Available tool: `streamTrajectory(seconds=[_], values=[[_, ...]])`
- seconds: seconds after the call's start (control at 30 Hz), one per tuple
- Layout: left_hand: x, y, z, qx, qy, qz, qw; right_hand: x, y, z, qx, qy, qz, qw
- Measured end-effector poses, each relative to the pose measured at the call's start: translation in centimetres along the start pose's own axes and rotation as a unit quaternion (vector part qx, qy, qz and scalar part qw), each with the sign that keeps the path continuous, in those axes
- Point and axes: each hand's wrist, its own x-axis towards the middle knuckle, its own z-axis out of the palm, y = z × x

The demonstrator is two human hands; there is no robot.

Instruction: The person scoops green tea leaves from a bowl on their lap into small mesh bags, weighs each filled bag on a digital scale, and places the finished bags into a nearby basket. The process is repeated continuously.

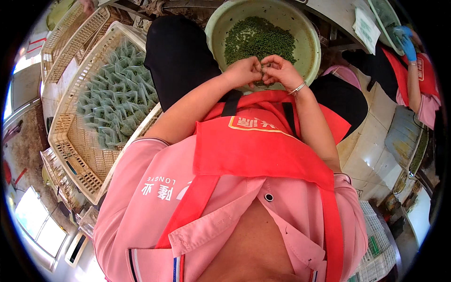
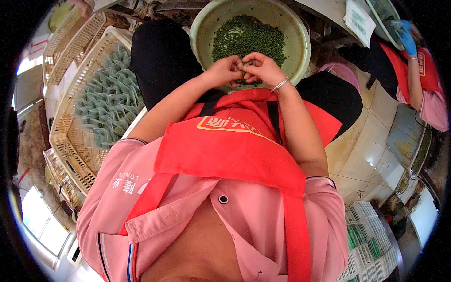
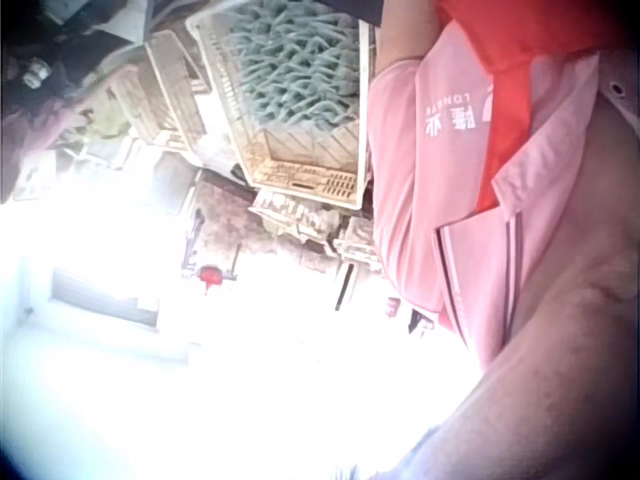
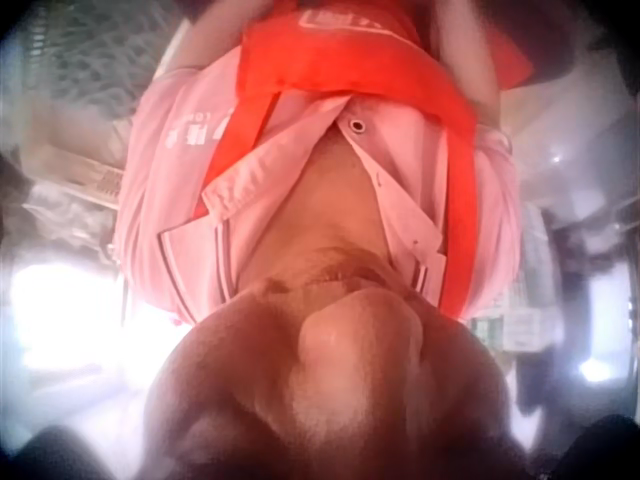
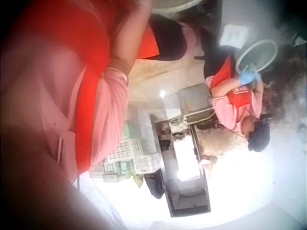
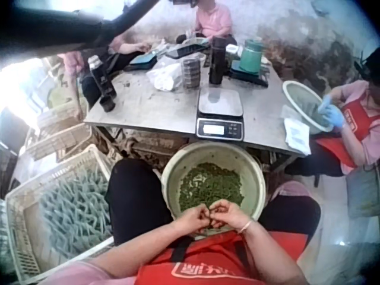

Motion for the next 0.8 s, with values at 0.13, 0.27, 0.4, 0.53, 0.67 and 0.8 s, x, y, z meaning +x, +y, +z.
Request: streamTrajectory(seconds=[0.13, 0.27, 0.4, 0.53, 0.67, 0.8], values=[[-0.4, -0.2, 0.0, 0.064, 0.005, -0.03, 0.997, 1.3, 1.8, -1.0, -0.134, 0.033, 0.009, 0.99], [-0.5, 0.5, -0.1, 0.131, 0.003, -0.055, 0.99, 2.2, 2.7, -1.7, -0.122, 0.096, -0.026, 0.988], [-0.4, 0.5, -0.5, 0.24, 0.103, 0.01, 0.965, 1.8, 1.4, -2.3, 0.06, 0.132, -0.039, 0.989], [-0.2, 1.0, -0.3, 0.27, 0.153, 0.097, 0.946, 1.3, 0.6, -2.4, 0.123, 0.094, -0.044, 0.987], [0.7, 0.5, 0.2, -0.032, 0.084, 0.039, 0.995, 1.4, 0.6, -1.7, 0.12, 0.077, -0.049, 0.989], [1.0, 0.5, 0.0, -0.07, 0.08, 0.049, 0.993, 1.3, 0.4, -1.3, 0.104, 0.073, -0.048, 0.991]])
